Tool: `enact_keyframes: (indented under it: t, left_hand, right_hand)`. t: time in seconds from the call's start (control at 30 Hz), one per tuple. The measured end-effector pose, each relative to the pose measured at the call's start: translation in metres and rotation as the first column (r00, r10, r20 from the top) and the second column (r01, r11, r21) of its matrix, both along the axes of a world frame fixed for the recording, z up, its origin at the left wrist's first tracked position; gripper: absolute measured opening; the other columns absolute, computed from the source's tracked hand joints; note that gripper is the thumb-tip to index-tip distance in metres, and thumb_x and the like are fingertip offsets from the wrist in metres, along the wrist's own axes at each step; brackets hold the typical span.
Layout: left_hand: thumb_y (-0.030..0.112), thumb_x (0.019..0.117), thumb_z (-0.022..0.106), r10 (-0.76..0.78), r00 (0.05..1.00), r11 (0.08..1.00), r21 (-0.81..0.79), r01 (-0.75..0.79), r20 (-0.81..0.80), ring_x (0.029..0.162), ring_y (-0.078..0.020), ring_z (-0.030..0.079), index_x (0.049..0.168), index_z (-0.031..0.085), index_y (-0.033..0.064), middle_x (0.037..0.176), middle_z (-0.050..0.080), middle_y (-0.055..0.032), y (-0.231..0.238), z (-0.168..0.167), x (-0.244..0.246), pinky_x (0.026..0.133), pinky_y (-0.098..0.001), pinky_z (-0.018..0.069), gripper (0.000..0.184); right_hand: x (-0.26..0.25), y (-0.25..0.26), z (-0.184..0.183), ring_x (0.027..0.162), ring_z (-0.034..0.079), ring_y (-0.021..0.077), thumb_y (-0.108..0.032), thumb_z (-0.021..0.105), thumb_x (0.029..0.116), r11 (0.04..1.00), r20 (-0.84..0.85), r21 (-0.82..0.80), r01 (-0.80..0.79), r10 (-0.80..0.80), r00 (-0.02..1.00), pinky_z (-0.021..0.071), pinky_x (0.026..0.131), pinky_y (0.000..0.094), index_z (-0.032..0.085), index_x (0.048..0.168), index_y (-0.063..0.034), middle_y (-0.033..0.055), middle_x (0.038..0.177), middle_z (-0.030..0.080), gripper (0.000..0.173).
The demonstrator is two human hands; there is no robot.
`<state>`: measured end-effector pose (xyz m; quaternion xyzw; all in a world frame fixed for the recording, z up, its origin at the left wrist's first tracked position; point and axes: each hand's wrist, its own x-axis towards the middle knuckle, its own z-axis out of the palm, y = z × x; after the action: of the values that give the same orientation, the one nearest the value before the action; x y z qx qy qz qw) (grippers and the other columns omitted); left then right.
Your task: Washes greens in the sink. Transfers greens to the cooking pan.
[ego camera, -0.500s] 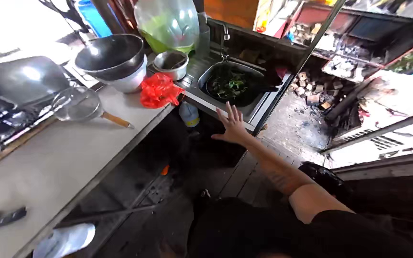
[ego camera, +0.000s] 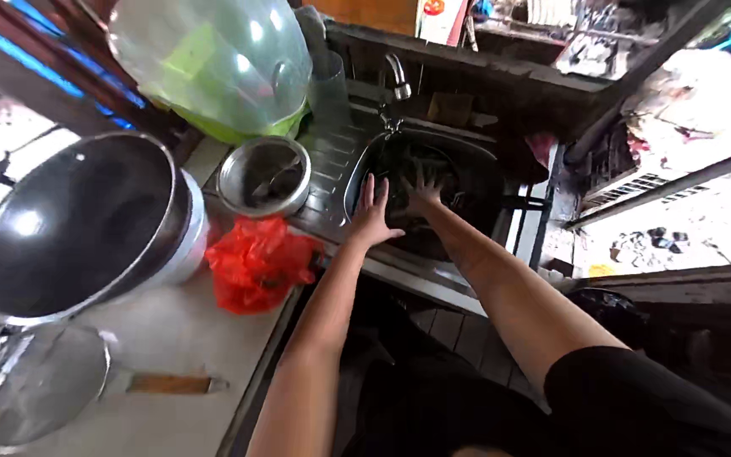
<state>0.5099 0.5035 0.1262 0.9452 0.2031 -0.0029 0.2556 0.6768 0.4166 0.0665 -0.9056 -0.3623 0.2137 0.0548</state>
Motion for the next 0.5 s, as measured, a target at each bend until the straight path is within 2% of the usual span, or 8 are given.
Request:
enact_keyframes:
  t: [0.07, 0.13, 0.17, 0.27, 0.37, 0.43, 0.5]
  left_hand:
    - [0.046, 0.062, 0.097, -0.075, 0.985, 0.997, 0.01, 0.077, -0.153, 0.158, -0.0424, -0.005, 0.166, 0.003, 0.0136, 0.169, -0.015, -0.0237, 0.029, -0.026, 0.052, 0.127, -0.0548, 0.014, 0.144]
    - [0.049, 0.0592, 0.098, -0.146, 0.953, 0.987, 0.027, 0.159, -0.267, 0.157, -0.0427, -0.007, 0.166, 0.0, 0.015, 0.169, -0.016, -0.025, 0.046, -0.045, 0.087, 0.127, -0.0565, 0.0065, 0.149]
    - [0.051, 0.0603, 0.097, -0.181, 0.93, 0.979, 0.033, 0.202, -0.321, 0.157, -0.0428, -0.008, 0.166, -0.002, 0.0159, 0.169, -0.016, -0.0253, 0.051, -0.053, 0.097, 0.127, -0.0573, 0.0046, 0.149]
    - [0.045, 0.0617, 0.097, -0.247, 0.899, 0.963, 0.012, 0.27, -0.361, 0.157, -0.0424, -0.012, 0.166, -0.002, 0.0192, 0.169, -0.016, -0.0239, 0.056, -0.075, 0.108, 0.126, -0.0606, -0.0009, 0.146]
    - [0.041, 0.0628, 0.097, -0.275, 0.882, 0.959, -0.042, 0.281, -0.383, 0.157, -0.043, -0.011, 0.166, -0.006, 0.0231, 0.169, -0.019, -0.0224, 0.057, -0.086, 0.106, 0.126, -0.0605, -0.0008, 0.147]
    - [0.029, 0.0689, 0.093, -0.286, 0.87, 0.956, -0.062, 0.286, -0.403, 0.157, -0.0436, -0.011, 0.166, -0.007, 0.0243, 0.169, -0.019, -0.0217, 0.059, -0.084, 0.107, 0.125, -0.061, -0.0041, 0.139]
    - [0.021, 0.0703, 0.091, -0.288, 0.859, 0.955, -0.067, 0.288, -0.423, 0.157, -0.0443, -0.009, 0.166, -0.006, 0.026, 0.17, -0.017, -0.0216, 0.06, -0.083, 0.108, 0.125, -0.0619, -0.0032, 0.136]
  right_hand:
    - [0.006, 0.003, -0.015, 0.156, -0.002, 0.0552, -0.069, 0.078, 0.0763, 0.999, 0.0, -0.007, -0.052, 0.052, 0.999, 0.0027, 0.115, 0.0821, 0.02, 0.167, -0.0298, 0.0234, 0.173, -0.004, 0.115]
    - [0.012, 0.0, -0.017, 0.156, 0.001, 0.053, -0.063, 0.078, 0.0808, 0.996, -0.023, -0.007, -0.094, 0.094, 0.995, 0.0012, 0.117, 0.0804, 0.025, 0.166, -0.0267, 0.021, 0.174, 0.0, 0.107]
    - [0.012, -0.002, -0.019, 0.157, 0.002, 0.0518, -0.061, 0.079, 0.0804, 0.996, -0.026, 0.003, -0.091, 0.091, 0.995, 0.0013, 0.117, 0.0798, 0.026, 0.166, -0.0271, 0.0191, 0.174, 0.0, 0.106]
    - [0.01, 0.001, -0.03, 0.156, 0.005, 0.0526, -0.065, 0.08, 0.075, 0.999, -0.028, 0.021, -0.041, 0.042, 0.999, 0.0004, 0.116, 0.0817, 0.025, 0.166, -0.03, 0.0161, 0.175, 0.0, 0.112]
    - [0.008, 0.001, -0.036, 0.156, 0.006, 0.0533, -0.072, 0.072, 0.0786, 0.999, -0.031, -0.002, -0.041, 0.041, 0.999, -0.0007, 0.116, 0.0817, 0.024, 0.166, -0.0296, 0.0161, 0.175, -0.001, 0.109]
    - [0.008, 0.004, -0.036, 0.155, 0.005, 0.0549, -0.068, 0.073, 0.08, 0.999, -0.03, -0.027, -0.041, 0.04, 0.999, -0.0027, 0.114, 0.0828, 0.023, 0.166, -0.0307, 0.0158, 0.175, -0.001, 0.107]
    - [0.007, 0.004, -0.041, 0.155, 0.006, 0.0554, -0.074, 0.069, 0.0791, 0.998, -0.002, -0.047, -0.038, 0.038, 0.999, -0.0009, 0.114, 0.0837, 0.023, 0.166, -0.0335, 0.0161, 0.175, 0.001, 0.107]
